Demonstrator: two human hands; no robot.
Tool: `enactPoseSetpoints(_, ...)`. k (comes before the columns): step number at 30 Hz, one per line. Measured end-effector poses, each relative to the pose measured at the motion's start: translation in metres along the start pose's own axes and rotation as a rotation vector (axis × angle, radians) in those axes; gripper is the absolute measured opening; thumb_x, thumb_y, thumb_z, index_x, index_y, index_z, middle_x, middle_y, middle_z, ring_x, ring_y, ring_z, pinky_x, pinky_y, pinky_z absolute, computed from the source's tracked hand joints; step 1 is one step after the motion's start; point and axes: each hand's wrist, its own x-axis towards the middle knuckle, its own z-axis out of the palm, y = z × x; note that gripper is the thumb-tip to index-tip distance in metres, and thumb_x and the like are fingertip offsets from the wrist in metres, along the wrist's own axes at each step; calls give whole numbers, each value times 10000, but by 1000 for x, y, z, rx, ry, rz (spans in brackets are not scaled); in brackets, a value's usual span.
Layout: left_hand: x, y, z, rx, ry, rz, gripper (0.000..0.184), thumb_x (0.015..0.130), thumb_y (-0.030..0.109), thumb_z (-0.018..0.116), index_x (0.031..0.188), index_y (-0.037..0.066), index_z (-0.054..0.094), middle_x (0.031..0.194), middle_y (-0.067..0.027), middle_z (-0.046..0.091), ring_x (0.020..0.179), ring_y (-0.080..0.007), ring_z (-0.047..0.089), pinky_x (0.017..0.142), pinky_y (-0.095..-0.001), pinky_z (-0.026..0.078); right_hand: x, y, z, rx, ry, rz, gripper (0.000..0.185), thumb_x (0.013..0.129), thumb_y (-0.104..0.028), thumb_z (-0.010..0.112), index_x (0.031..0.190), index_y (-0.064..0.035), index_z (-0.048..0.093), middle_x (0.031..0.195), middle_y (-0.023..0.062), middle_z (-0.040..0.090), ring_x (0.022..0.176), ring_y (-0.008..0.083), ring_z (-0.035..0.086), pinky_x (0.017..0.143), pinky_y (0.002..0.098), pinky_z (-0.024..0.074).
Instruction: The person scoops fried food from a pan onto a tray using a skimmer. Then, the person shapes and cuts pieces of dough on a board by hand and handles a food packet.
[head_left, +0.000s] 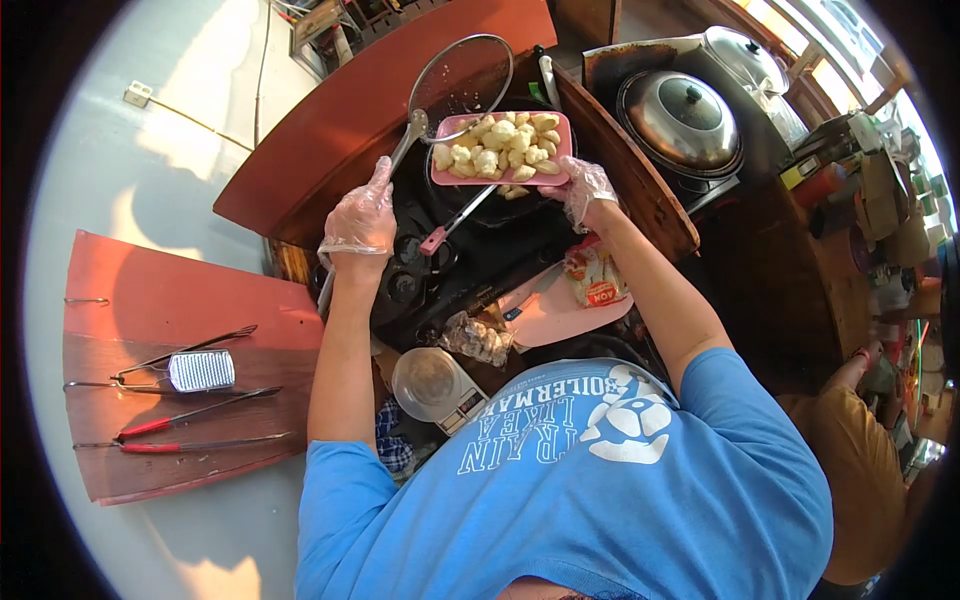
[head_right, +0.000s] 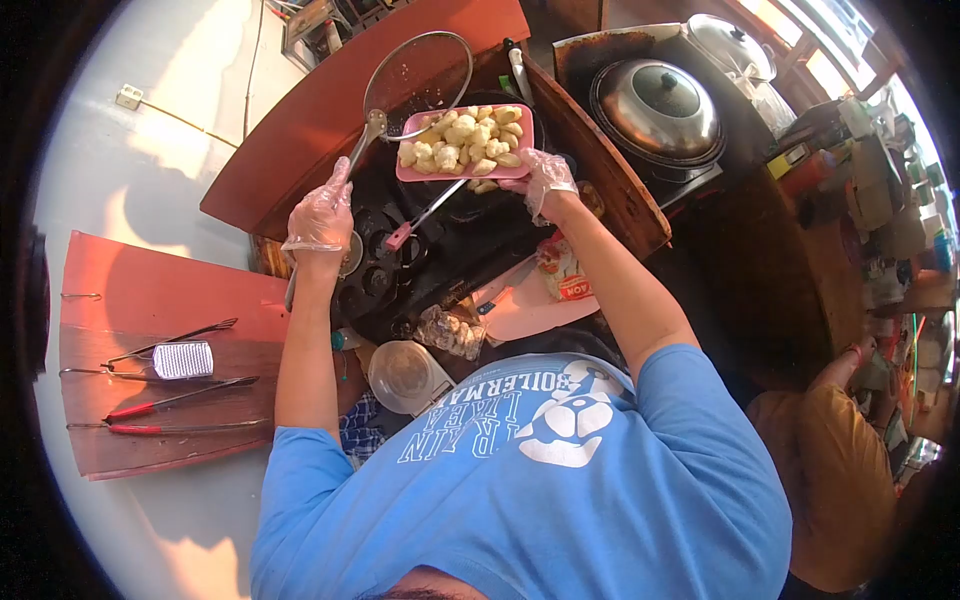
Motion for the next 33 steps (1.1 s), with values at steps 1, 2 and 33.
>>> enactPoseSetpoints(1, 1, -2, 0, -5, 11, -9, 343, 893, 162, 622, 1235, 171, 655, 820, -168, 680, 750, -354, 664, 668, -453, 531, 1, 1, -1, 1, 0, -1, 318, 961, -197, 562, 1138, 66, 561, 1096, 175, 624, 926, 279, 668, 772, 361, 611)
enactPoseSetpoints(2, 1, -4, 1, -6, 11, -8, 343, 893, 162, 622, 1235, 171, 655, 820, -168, 680, 750, -354, 664, 668, -453, 531, 1, 2, -2, 2, 0, -2, 318, 960, -197, 563, 1139, 67, 562, 1093, 176, 627, 923, 278, 668, 770, 359, 610)
enactPoseSetpoints(33, -43, -37, 93, -129, -356, -300, 371, 866, 200, 632, 1223, 101, 626, 965, -168, 687, 929, -361, 655, 796, -458, 533, -68, -70, -15, -90, 154, -139, 354, 961, -197, 566, 1187, 74, 539, 1107, 164, 621, 905, 253, 662, 750, 313, 611)
